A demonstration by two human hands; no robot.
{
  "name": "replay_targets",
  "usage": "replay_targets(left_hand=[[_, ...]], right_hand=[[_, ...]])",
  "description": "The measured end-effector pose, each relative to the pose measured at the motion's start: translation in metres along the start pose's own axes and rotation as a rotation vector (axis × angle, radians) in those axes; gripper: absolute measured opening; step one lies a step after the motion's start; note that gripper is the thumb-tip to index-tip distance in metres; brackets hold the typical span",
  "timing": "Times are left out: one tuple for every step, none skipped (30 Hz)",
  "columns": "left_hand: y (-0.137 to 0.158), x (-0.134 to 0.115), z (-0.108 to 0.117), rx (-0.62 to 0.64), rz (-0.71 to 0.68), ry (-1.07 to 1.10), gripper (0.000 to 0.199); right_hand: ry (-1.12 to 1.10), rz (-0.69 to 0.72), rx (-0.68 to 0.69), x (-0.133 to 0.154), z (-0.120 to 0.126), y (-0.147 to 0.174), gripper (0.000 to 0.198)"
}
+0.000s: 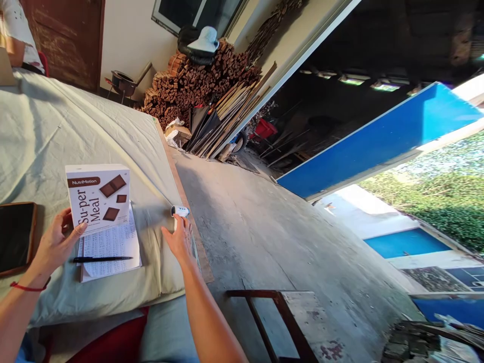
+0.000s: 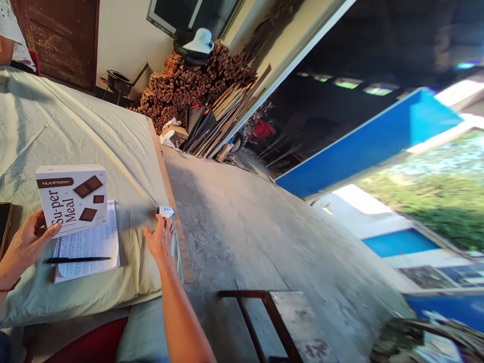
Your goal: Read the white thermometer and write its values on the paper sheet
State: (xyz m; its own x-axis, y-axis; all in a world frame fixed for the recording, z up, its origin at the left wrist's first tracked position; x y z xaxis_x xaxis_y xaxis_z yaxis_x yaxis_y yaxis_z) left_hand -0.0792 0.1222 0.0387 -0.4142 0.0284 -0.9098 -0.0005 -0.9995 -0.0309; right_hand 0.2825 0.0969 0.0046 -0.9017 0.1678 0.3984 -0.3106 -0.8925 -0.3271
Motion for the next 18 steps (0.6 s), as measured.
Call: replay_targets(left_hand=[[0.000,0.000,-0.001,0.014,0.012,0.029,0.075],[-0.001,0.000,-0.002,0.031,0.025,0.061,0.076],[-0.001,0.002,-0.002,0.035,0.035,0.081,0.078],[-0.002,0.003,-0.002,0.028,0.039,0.088,0.080],[-0.003,0.005,-0.002,0.022,0.041,0.093,0.082],[-0.004,0.007,-0.003,0.018,0.045,0.094,0.083],[-0.004,0.008,-0.003,0.013,0.048,0.091,0.084],[-0.005,0.009,-0.003,0.008,0.050,0.084,0.085],[-0.005,0.010,-0.003,0.002,0.052,0.075,0.086],[-0.005,0.009,-0.002,0.000,0.052,0.067,0.086],[-0.004,0.008,-0.002,0.000,0.050,0.060,0.086],[-0.004,0.007,-0.002,0.002,0.047,0.055,0.085],[-0.004,0.005,-0.002,0.007,0.041,0.055,0.083],[-0.003,0.004,-0.002,0.013,0.037,0.056,0.083],[-0.003,0.004,-0.002,0.019,0.034,0.058,0.082],[-0.003,0.003,-0.003,0.023,0.032,0.057,0.083],[-0.003,0.003,-0.003,0.026,0.031,0.052,0.083],[-0.003,0.004,-0.003,0.028,0.033,0.043,0.084]], right_hand=[[-0.003,-0.016,-0.031,-0.008,0.000,-0.003,0.051],[0.005,-0.045,-0.045,-0.016,-0.002,-0.005,0.050],[0.020,-0.079,-0.036,-0.024,-0.004,-0.007,0.049],[0.034,-0.104,-0.008,-0.032,-0.007,-0.009,0.048],[0.042,-0.111,0.026,-0.037,-0.011,-0.009,0.046],[0.045,-0.099,0.057,-0.039,-0.013,-0.009,0.044],[0.045,-0.075,0.073,-0.039,-0.015,-0.007,0.043],[0.047,-0.048,0.073,-0.037,-0.015,-0.005,0.042],[0.053,-0.025,0.065,-0.033,-0.014,-0.002,0.042],[0.064,-0.007,0.058,-0.029,-0.012,0.002,0.041],[0.078,0.006,0.055,-0.023,-0.010,0.005,0.041],[0.090,0.018,0.059,-0.016,-0.008,0.009,0.040],[0.096,0.027,0.069,-0.010,-0.007,0.011,0.040],[0.092,0.034,0.083,-0.003,-0.005,0.014,0.039],[0.069,0.037,0.098,0.004,-0.003,0.015,0.039],[0.022,0.040,0.110,0.011,-0.001,0.016,0.039],[-0.056,0.042,0.118,0.018,0.001,0.017,0.038],[-0.164,0.046,0.123,0.026,0.004,0.018,0.039]])
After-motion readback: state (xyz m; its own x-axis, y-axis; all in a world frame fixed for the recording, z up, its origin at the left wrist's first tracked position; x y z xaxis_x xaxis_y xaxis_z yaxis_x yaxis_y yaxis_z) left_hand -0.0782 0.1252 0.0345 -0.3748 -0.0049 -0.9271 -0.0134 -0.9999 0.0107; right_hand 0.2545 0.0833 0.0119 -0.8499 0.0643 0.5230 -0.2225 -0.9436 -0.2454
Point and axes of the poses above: each hand's wrist, its own y-axis away from the middle knuckle, its own z-axis out of the back of the hand, x = y × z, the point moved 6 cm from there along -y, towards the middle knuckle, and after that the axes turned 4 degrees about x, right-handed, at the moved point
